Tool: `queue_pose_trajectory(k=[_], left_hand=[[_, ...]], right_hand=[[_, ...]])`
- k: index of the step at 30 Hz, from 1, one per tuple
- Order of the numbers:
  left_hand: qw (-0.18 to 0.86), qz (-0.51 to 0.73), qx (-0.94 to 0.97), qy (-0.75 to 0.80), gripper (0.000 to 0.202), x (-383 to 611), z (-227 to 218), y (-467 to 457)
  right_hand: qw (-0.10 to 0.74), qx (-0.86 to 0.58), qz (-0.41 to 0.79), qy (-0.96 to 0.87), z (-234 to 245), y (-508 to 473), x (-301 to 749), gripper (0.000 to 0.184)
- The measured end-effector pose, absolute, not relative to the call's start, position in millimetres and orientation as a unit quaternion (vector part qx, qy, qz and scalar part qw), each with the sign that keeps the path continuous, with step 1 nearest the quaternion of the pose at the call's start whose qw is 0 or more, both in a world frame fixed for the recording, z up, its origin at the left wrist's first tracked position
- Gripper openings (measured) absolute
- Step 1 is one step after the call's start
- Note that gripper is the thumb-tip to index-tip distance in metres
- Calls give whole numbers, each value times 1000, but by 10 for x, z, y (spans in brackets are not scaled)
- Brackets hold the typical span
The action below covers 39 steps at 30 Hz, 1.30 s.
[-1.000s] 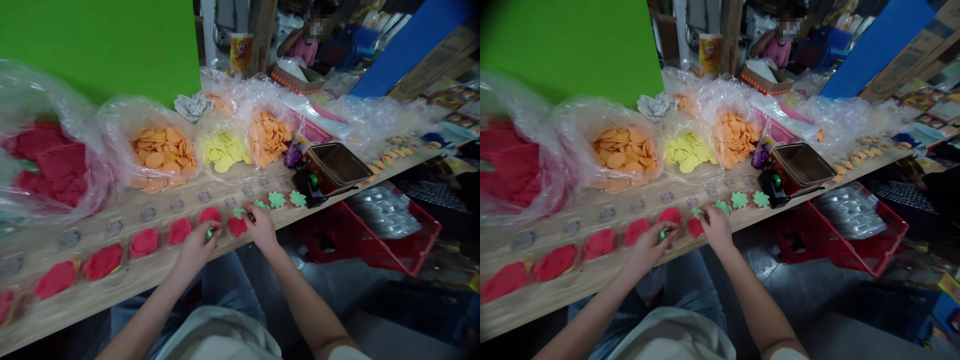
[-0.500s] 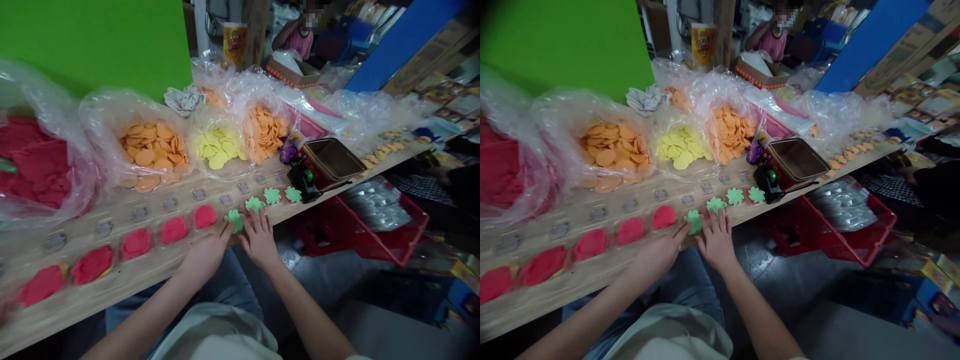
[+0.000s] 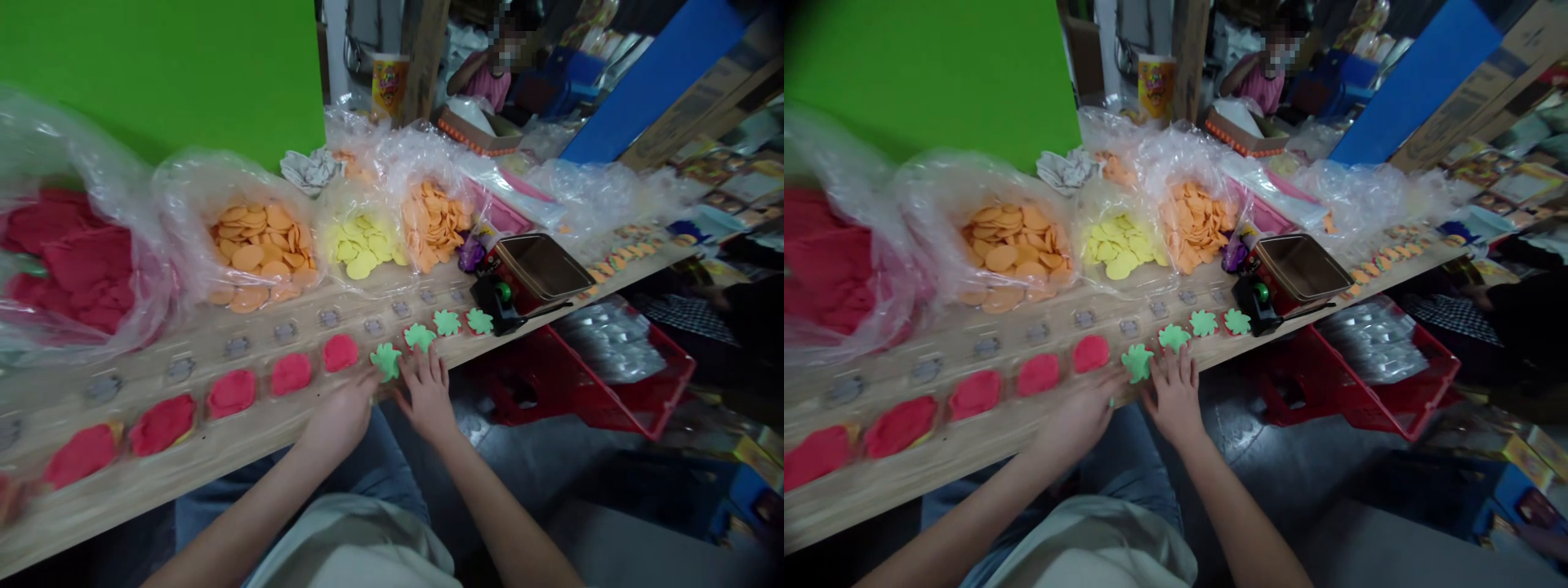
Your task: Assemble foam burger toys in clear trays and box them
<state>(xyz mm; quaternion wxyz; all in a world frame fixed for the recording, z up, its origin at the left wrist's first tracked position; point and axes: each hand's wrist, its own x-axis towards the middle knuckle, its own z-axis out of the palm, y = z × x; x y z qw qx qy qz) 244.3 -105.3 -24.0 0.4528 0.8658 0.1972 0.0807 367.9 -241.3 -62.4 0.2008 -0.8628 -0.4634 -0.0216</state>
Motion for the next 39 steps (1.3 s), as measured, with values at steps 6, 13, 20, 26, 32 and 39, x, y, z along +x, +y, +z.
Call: queue_pose_trajectory(k=[6,13,20,26,32,39], left_hand=[[844,190,400,301,37,2526,28,-785],[881,163,325,303,34,2151,-95,-603],[676,246,571,396,30,1841,-266,-387],[373,154,879,254,38,1888,-349,-386],[172,69,968,166,61,2027,-507,-419],[127,43,979,154,64,2056,-533,-401]], right_hand=[[547,-719,283,-322,-368,-1959,3367,26],[634,-680,307,-206,-360,-1503,3441,23],[372,-782,65,-497,-522,-1346,3646,13],[175,-746,11,-643,-602,-1496,3496,28],[209,-799,-15,-564,-540,-1669,3560,43],[127,-831,-10,-541,-626,-1610,3357,53]])
